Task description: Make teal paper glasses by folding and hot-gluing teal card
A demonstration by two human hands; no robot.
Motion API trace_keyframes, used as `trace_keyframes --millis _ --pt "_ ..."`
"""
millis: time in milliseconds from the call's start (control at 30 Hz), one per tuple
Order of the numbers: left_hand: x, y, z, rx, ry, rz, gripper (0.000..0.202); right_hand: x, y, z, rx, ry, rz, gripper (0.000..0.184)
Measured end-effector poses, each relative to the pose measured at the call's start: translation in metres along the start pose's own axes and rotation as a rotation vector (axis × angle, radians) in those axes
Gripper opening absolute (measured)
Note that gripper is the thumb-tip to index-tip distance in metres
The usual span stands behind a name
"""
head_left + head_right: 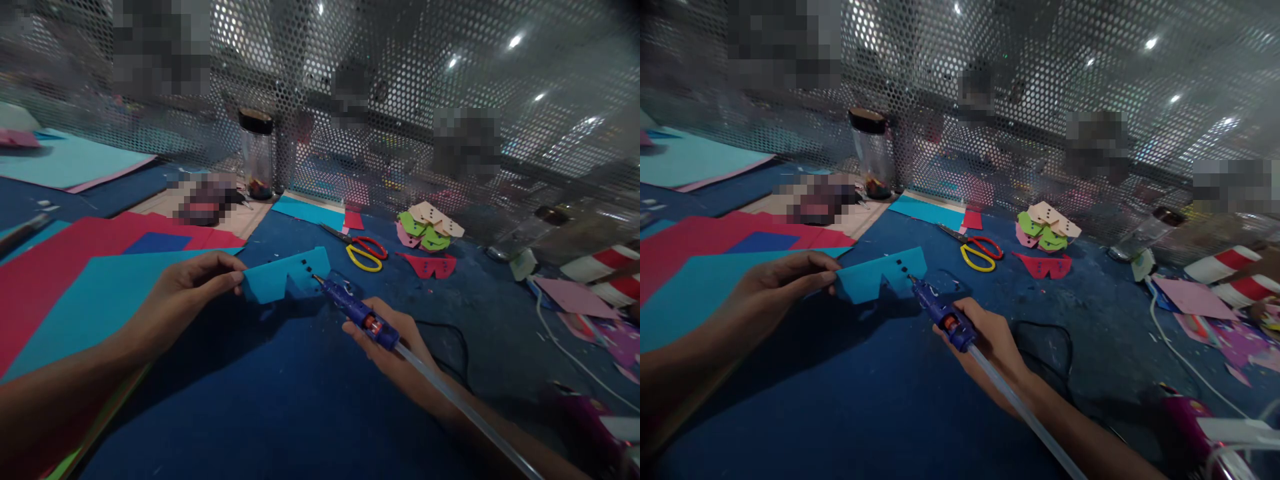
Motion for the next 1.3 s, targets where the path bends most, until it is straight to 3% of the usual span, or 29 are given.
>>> trace_keyframes --millis 233,533,1067,1300 --pt "0.0 0.0001 -0.0034 -0.016 -0.015 -0.006 0.017 0.0008 -0.0007 -0.0009 -0.04 -0.005 -0.004 0.018" --pt "0.0003 -0.0004 0.0004 -0.012 -0.001 0.004 0.019 -0.0004 -0.002 -0.0016 -0.018 -0.009 0.012 0.022" --pt "0.0035 -0.0023 0.0008 -0.043 -0.014 -0.036 0.02 0.002 -0.0001 0.0024 -0.106 -0.02 0.003 0.029" --pt "0.0039 -0.0021 0.0056 -0.039 0.023 -0.027 0.019 0.0028 -0.001 0.0014 -0.072 -0.025 -0.013 0.031"
Point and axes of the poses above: each hand's wrist, its own y-axis towards the middle knuckle, its own x-axis out of the palm, z = x × y, the point moved 9 cm from there along y, towards the middle knuckle, and after that the axes turned 1 degree about -y, right-handed, at the moved point
